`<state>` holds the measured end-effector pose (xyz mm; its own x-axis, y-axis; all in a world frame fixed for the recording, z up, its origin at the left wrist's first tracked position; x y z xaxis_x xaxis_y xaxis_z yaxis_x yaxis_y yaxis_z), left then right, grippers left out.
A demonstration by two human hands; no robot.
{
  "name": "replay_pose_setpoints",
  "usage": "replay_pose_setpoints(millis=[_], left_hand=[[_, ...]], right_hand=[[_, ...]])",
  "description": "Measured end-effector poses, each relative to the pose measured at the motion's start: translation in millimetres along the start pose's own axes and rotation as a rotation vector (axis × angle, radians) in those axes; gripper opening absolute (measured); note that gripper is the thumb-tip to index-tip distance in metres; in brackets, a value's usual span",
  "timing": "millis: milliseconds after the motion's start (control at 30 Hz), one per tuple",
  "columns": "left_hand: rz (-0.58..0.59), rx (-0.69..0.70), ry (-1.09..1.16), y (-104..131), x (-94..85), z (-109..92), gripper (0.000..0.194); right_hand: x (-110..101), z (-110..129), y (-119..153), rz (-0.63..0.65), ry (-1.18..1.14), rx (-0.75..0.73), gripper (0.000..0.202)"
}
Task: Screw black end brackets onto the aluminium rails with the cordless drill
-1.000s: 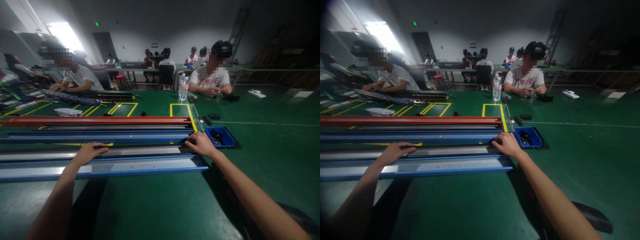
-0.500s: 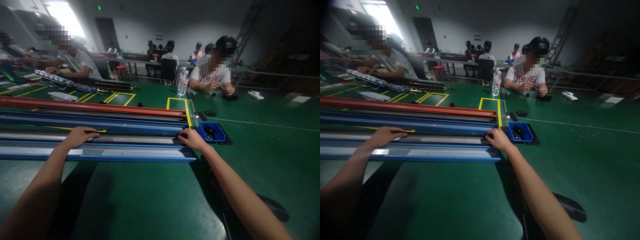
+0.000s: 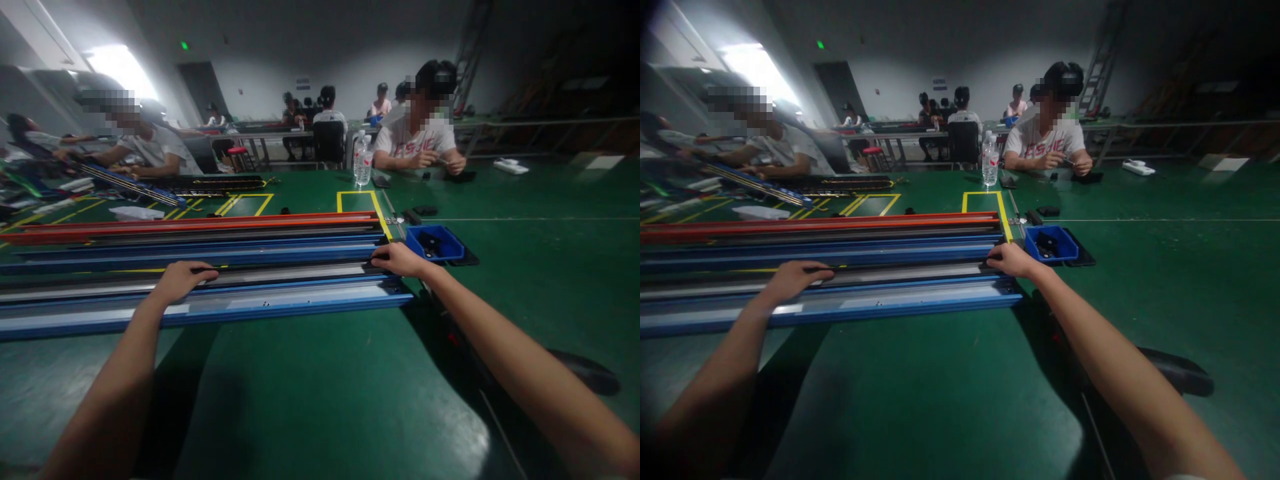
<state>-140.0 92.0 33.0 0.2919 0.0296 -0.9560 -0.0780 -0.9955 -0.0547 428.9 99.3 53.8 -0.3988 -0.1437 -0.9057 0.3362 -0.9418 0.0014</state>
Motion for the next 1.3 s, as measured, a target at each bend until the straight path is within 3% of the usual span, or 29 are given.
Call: replay_pose_setpoints(millis=[333,900,1100,1300], left_hand=[[-0.012,-0.012,-0.004,0.3,2.4,2.2,0.056],[-0.043,0.07,-0.056,-2.0,4.5,3.2,0.052],[-0.125,0.078,-0.097,1.1,-2.0,-1.0,0.055],[-0.23,0.111,-0.121,8.5,-14.2,-5.6,0.051]], right_hand=[[-4.7,10.4,4.5,0.016,0.04,-0.031,0.021],[2.9,5.8,0.1,0.026,0.125,-0.015,0.018],[3.9,5.6,0.5,-0.01,0.207,0.065,0.032],[-8.0,18.3,6.3,-0.083,0.276,0.071,0.034]])
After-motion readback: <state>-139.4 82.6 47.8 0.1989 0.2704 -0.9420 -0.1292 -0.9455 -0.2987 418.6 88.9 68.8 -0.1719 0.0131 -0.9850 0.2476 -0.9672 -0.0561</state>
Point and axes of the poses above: each hand's wrist, its own y-axis away from the middle knuckle, its own x-axis out of the palm, z = x × y, the point moved 9 cm from there along -y, towards the middle knuckle, and after that the axes turned 6 degrees about x, right-handed, at the moved point
